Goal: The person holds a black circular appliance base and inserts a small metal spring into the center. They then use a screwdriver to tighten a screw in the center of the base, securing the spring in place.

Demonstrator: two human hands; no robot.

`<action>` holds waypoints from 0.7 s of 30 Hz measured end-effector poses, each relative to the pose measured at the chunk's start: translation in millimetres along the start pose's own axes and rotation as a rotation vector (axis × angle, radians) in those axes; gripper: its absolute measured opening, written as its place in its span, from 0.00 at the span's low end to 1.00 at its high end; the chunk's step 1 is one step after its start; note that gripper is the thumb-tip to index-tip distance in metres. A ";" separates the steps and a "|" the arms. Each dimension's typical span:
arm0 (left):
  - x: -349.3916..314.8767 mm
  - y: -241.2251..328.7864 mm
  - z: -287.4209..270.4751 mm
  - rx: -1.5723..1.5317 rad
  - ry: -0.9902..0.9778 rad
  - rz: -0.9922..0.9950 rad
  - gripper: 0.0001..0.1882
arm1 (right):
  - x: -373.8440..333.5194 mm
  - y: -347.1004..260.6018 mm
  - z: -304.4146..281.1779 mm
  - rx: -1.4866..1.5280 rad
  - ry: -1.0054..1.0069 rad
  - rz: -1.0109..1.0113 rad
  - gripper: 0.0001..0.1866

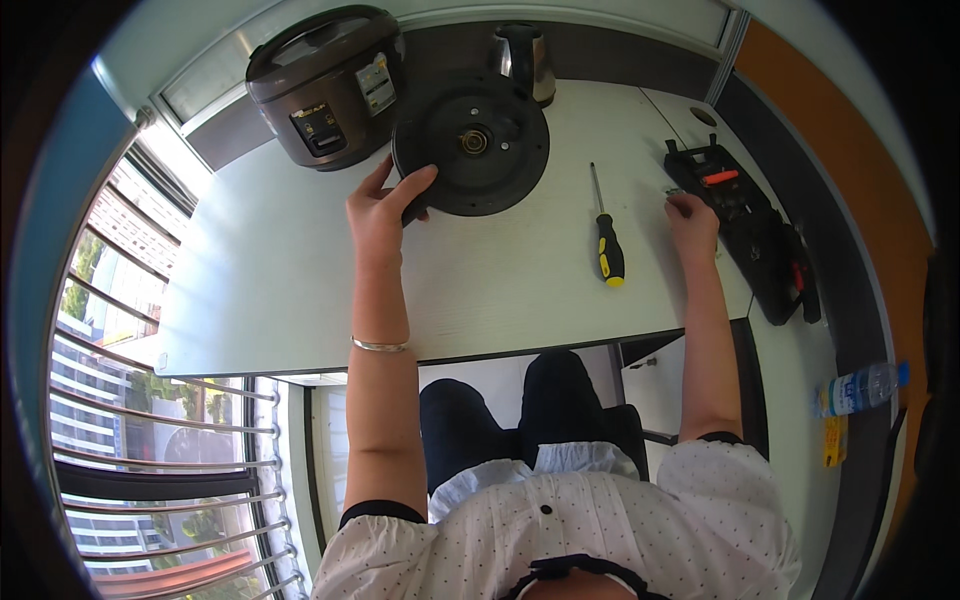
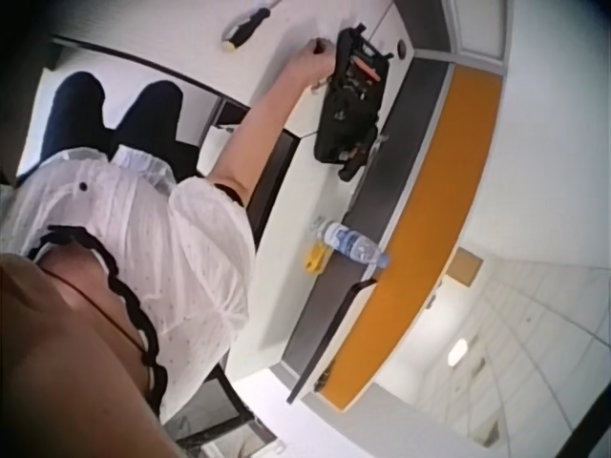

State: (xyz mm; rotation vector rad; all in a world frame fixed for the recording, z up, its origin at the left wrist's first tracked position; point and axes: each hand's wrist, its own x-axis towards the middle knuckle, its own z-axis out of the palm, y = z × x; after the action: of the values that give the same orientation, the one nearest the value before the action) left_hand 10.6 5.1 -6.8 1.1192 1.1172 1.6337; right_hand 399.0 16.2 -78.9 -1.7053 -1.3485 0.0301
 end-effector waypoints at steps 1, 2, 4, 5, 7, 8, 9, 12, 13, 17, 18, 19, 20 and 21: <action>0.2 -0.5 -0.9 0.002 -0.001 0.003 0.37 | 0.6 0.3 0.4 0.003 -0.012 0.009 0.08; 0.4 -1.3 -1.4 0.002 -0.003 0.005 0.37 | 1.1 1.2 0.2 0.003 -0.022 0.018 0.08; 0.2 -1.6 -2.4 0.003 -0.003 0.009 0.38 | 0.6 0.6 -0.1 0.011 -0.036 0.015 0.08; 0.1 -1.7 -2.3 0.004 -0.001 0.011 0.39 | -0.2 -0.5 -0.9 0.019 -0.039 0.002 0.08; -0.2 -2.0 -3.6 -0.003 -0.004 0.014 0.40 | -0.7 -2.6 -1.2 0.033 -0.036 -0.027 0.08; 0.2 -2.4 -3.0 -0.010 -0.014 0.016 0.40 | -1.2 -1.5 -1.5 0.038 -0.026 -0.039 0.08; 0.6 -2.8 -2.4 -0.019 -0.026 0.016 0.41 | -2.0 -0.1 -1.5 0.042 -0.014 -0.051 0.08; 7.2 -11.3 -2.1 0.022 -0.029 0.017 0.42 | -1.2 11.3 0.2 0.081 0.029 -0.094 0.08; 8.2 -12.2 -4.5 0.027 -0.031 -0.004 0.43 | -2.4 14.3 4.0 0.002 0.038 -0.109 0.08; 3.6 -4.3 -6.3 0.016 -0.031 0.009 0.36 | -3.1 0.9 11.4 -0.004 0.030 -0.114 0.07; 5.7 -8.9 -7.7 0.010 -0.024 0.010 0.33 | -2.4 -0.6 14.0 0.043 0.049 -0.157 0.06; 1.4 -2.8 -3.4 0.027 -0.022 0.022 0.32 | -0.9 1.1 15.0 0.083 0.044 -0.164 0.06; -1.6 0.3 2.6 0.013 -0.026 0.023 0.31 | -1.2 -0.5 11.4 0.095 0.056 -0.182 0.06; -3.5 2.7 3.5 0.012 -0.007 0.024 0.31 | -3.7 -7.8 11.2 0.094 0.069 -0.218 0.06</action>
State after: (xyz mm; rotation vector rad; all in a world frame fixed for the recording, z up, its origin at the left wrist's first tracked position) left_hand 14.4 1.8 -4.2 1.1497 1.1146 1.6416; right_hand 385.8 20.1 -81.9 -1.4618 -1.4506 -0.0881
